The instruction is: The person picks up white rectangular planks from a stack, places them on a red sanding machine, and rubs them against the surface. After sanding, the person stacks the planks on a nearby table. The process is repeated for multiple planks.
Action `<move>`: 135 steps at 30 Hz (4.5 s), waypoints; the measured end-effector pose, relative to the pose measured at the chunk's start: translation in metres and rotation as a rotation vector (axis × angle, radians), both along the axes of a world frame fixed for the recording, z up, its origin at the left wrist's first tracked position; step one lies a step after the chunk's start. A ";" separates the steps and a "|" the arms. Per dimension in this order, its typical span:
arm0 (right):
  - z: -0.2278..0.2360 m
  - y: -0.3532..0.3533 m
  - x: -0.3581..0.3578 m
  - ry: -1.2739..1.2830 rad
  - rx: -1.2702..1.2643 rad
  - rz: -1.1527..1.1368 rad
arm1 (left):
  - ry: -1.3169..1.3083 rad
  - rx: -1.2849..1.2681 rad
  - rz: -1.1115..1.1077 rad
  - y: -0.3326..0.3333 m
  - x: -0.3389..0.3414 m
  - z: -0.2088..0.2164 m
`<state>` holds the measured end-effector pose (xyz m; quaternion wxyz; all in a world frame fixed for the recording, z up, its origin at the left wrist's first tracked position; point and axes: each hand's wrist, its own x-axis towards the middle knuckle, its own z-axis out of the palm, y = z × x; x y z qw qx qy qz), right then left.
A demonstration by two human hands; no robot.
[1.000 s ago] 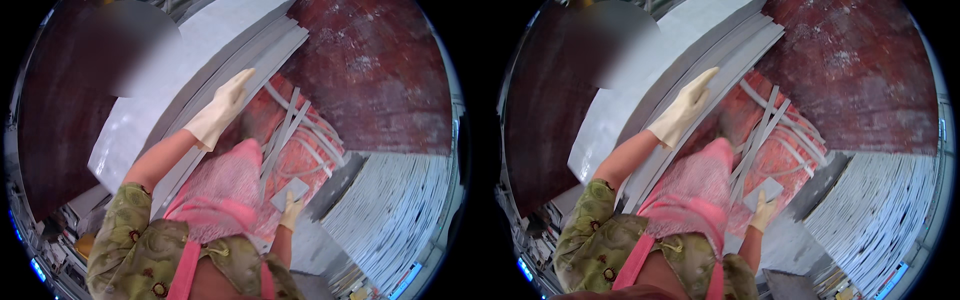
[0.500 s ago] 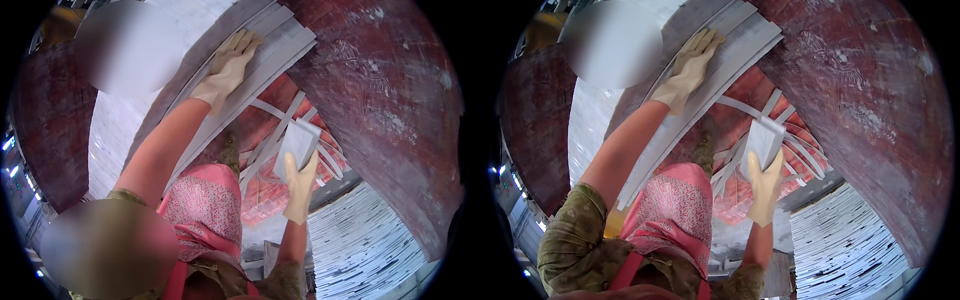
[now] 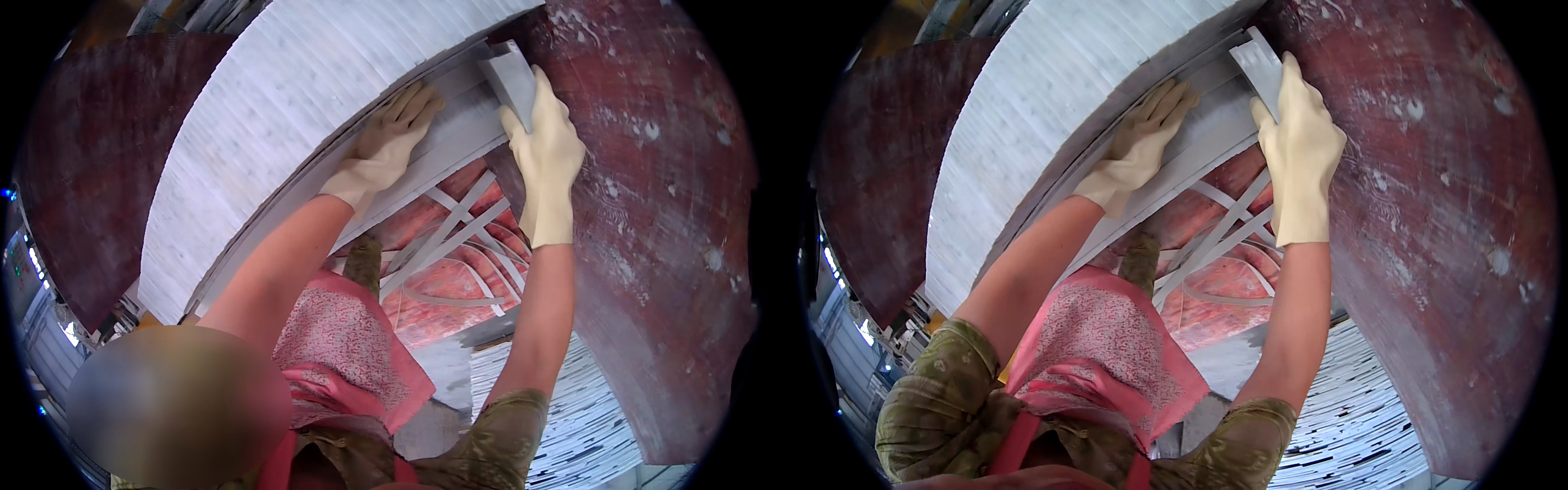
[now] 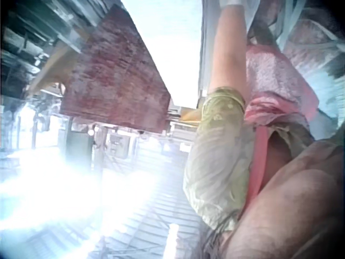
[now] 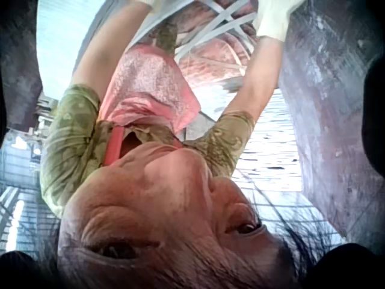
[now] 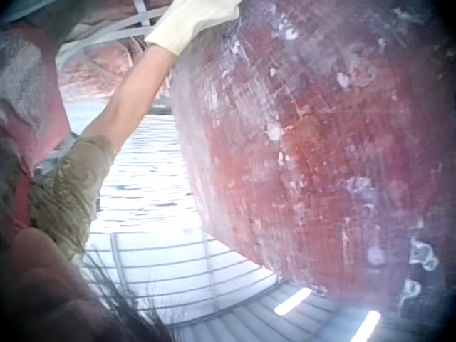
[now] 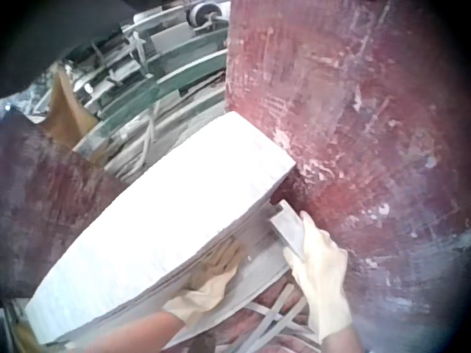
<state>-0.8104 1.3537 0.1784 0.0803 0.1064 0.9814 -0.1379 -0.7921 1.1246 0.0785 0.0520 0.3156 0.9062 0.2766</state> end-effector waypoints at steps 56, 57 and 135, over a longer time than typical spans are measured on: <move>-0.019 -0.003 0.006 -0.099 -0.891 -0.960 | -0.062 -0.187 -0.047 -0.006 0.003 0.008; -0.008 -0.001 0.008 -0.213 -0.809 -0.878 | -0.053 -0.195 -0.054 -0.008 0.005 0.009; -0.161 -0.110 0.422 -0.412 -0.931 -1.056 | 0.336 -0.286 -0.162 -0.011 -0.036 0.001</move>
